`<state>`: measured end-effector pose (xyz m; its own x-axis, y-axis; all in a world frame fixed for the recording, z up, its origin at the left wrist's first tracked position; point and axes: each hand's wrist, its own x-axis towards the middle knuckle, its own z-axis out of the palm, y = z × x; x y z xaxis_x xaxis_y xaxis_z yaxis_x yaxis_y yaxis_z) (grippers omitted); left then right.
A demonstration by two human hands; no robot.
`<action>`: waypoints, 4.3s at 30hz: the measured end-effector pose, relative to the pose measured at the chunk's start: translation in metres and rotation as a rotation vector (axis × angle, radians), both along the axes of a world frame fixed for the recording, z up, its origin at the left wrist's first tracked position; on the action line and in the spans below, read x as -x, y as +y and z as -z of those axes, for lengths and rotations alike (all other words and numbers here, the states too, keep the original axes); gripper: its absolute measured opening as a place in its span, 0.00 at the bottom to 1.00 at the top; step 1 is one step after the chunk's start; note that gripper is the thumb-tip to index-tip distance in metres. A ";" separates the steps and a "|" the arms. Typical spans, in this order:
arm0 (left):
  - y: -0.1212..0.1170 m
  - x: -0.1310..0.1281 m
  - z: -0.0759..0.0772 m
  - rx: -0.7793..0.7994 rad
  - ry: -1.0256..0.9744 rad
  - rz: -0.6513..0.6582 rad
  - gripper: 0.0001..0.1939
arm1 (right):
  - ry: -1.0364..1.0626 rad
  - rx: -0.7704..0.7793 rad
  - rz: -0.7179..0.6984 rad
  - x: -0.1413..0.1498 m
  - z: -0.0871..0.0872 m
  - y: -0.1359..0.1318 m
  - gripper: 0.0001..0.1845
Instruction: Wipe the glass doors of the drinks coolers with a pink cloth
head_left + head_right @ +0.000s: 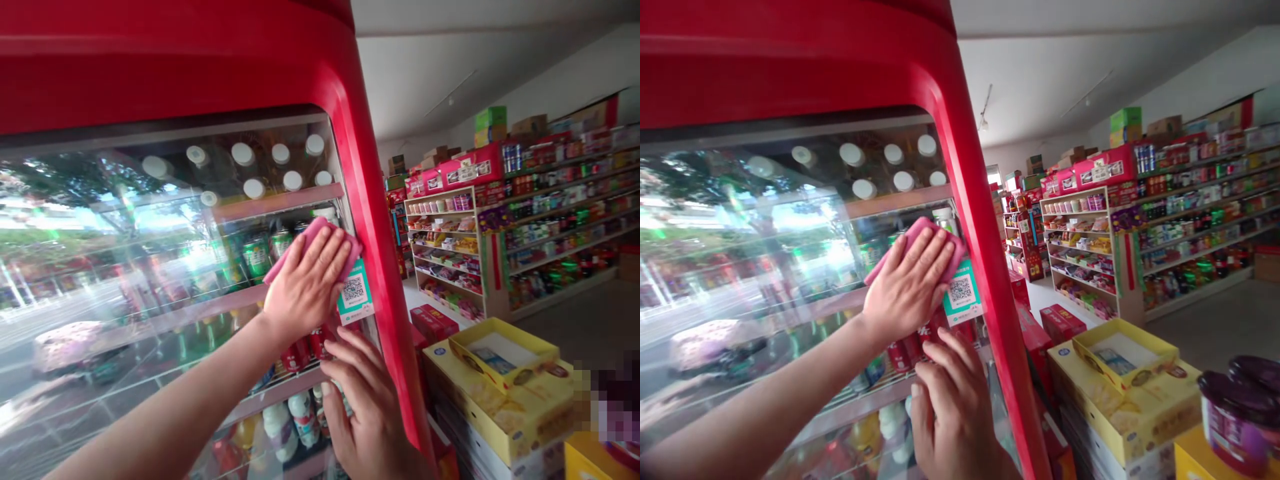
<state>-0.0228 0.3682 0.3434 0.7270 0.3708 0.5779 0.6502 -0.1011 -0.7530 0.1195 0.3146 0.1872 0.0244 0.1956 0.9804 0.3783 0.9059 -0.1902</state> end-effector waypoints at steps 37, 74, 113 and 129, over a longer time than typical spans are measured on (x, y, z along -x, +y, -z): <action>-0.173 0.165 0.088 -0.160 -0.789 0.158 0.48 | 0.276 0.201 0.487 0.180 -0.057 0.031 0.47; -0.238 0.277 0.046 -0.354 -0.880 -0.007 0.47 | 0.091 -0.013 0.530 0.132 -0.163 0.076 0.48; -0.245 0.313 0.031 -0.410 -0.887 0.057 0.45 | -0.222 -0.180 0.484 0.173 -0.242 0.044 0.41; -0.263 0.341 0.036 -0.359 -0.892 0.034 0.41 | -0.720 -0.660 0.179 0.385 -0.172 -0.098 0.34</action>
